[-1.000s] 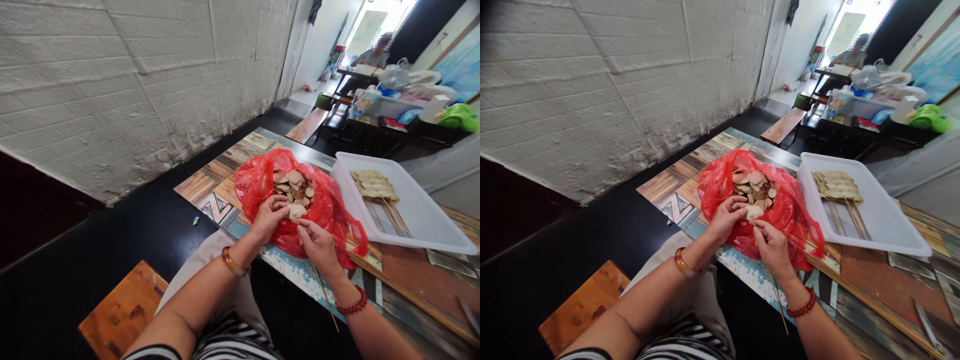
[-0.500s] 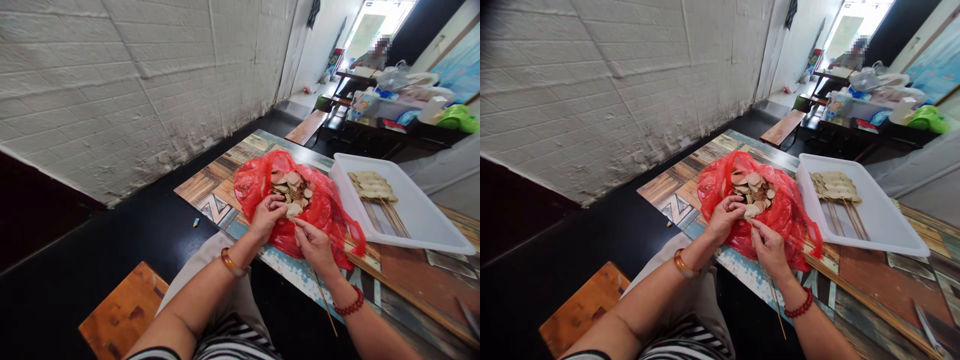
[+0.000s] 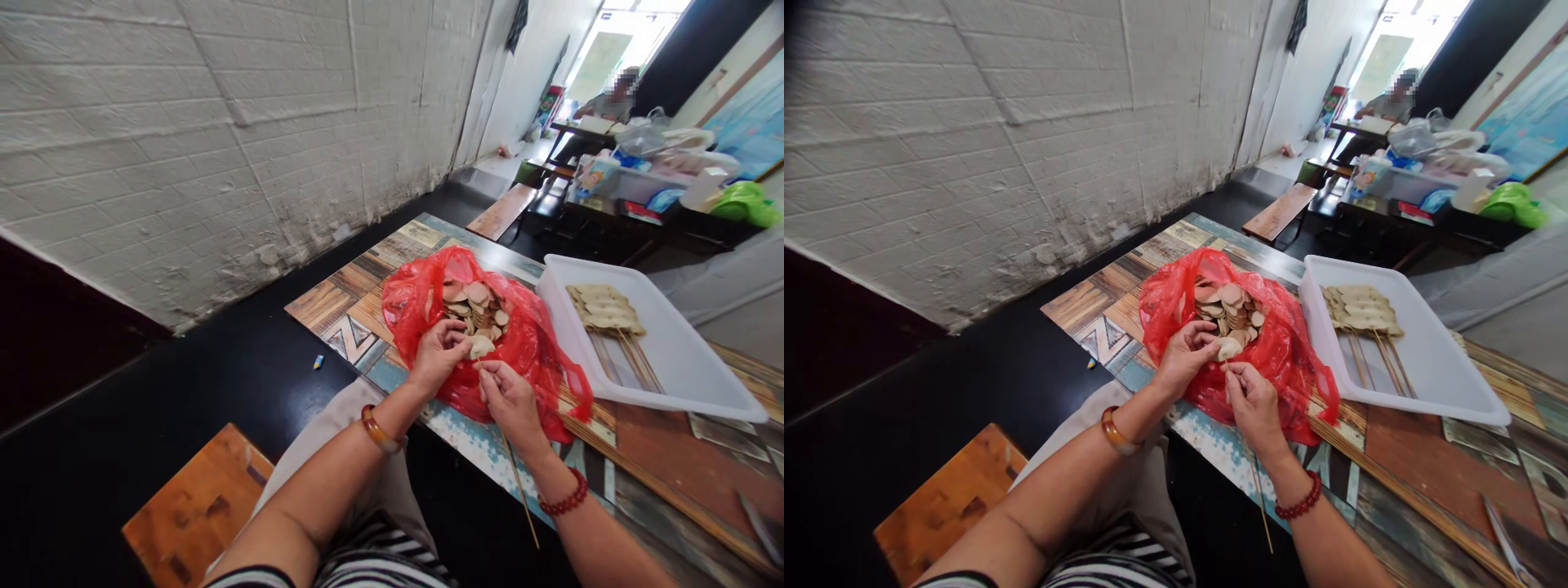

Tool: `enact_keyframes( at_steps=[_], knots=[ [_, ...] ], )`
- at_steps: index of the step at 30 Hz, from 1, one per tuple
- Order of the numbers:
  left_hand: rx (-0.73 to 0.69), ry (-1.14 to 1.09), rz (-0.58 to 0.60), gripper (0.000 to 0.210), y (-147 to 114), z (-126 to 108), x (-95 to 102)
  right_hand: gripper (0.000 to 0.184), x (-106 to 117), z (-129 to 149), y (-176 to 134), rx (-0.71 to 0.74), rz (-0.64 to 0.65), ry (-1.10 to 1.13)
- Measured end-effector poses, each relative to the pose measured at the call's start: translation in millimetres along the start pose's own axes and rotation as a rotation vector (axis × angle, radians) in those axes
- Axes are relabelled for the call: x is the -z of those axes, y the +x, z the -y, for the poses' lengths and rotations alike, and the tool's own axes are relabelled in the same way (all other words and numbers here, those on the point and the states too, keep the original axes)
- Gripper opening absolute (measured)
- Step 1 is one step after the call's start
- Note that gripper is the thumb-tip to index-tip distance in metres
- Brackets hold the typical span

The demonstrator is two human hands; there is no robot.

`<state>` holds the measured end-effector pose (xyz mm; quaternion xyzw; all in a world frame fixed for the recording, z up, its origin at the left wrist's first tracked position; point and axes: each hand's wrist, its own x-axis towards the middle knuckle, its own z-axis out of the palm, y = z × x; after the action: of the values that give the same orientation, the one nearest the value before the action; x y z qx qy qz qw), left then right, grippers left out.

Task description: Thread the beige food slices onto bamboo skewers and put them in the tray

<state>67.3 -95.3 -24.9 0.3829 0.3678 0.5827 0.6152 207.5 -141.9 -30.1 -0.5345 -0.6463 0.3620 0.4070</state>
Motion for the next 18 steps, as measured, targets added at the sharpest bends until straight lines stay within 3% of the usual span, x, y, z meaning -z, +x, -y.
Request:
enact_keyframes(
  at_steps=[10,18],
  knots=[
    [0.015,-0.009,0.038,0.038,0.2,2.5,0.6,0.024,2.2,2.2,-0.1,0.010,-0.017,-0.058],
    [0.097,-0.172,0.051,0.043,-0.3,0.6,3.2,0.026,1.0,7.6,-2.1,-0.055,-0.010,0.106]
  ],
)
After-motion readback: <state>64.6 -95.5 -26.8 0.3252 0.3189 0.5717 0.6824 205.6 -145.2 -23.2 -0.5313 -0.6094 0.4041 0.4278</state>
